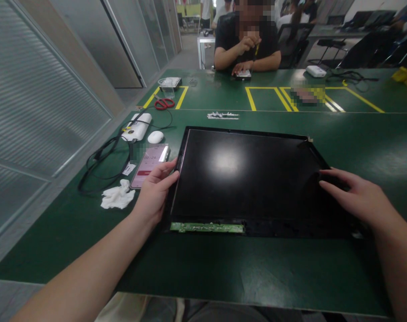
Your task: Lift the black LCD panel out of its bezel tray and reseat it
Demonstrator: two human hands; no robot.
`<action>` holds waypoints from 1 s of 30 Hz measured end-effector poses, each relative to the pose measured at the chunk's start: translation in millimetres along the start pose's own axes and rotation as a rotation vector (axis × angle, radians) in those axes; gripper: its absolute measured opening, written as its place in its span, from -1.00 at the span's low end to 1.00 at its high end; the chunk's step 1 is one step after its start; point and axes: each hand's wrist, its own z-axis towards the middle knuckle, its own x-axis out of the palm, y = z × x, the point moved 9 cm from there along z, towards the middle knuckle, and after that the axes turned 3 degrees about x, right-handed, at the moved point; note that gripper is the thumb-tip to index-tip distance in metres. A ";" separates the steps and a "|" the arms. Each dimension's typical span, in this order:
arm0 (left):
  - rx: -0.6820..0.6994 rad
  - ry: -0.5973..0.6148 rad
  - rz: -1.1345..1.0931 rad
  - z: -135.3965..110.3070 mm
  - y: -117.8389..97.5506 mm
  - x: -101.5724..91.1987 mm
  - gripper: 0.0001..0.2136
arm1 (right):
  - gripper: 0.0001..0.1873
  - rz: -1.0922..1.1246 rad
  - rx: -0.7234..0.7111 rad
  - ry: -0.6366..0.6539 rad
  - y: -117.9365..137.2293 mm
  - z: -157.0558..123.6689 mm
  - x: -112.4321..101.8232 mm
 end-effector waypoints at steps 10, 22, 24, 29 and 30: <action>-0.076 -0.092 -0.123 -3.6 4.9 2.7 -0.77 | -0.22 -0.005 -0.033 -0.008 4.1 -0.5 0.9; -0.128 -0.080 -0.112 -1.1 11.2 1.0 -0.72 | -0.28 0.006 -0.068 -0.016 1.1 3.0 1.1; -0.137 -0.066 -0.104 0.6 14.5 -0.2 -0.70 | -0.28 0.013 -0.069 -0.022 1.6 2.8 0.9; -0.144 -0.007 -0.040 0.9 16.8 -0.1 -0.53 | -0.27 0.000 -0.079 -0.011 0.7 3.9 2.8; -0.154 0.007 -0.025 -0.1 16.8 0.9 -0.49 | -0.28 -0.004 -0.082 -0.009 0.3 4.1 3.1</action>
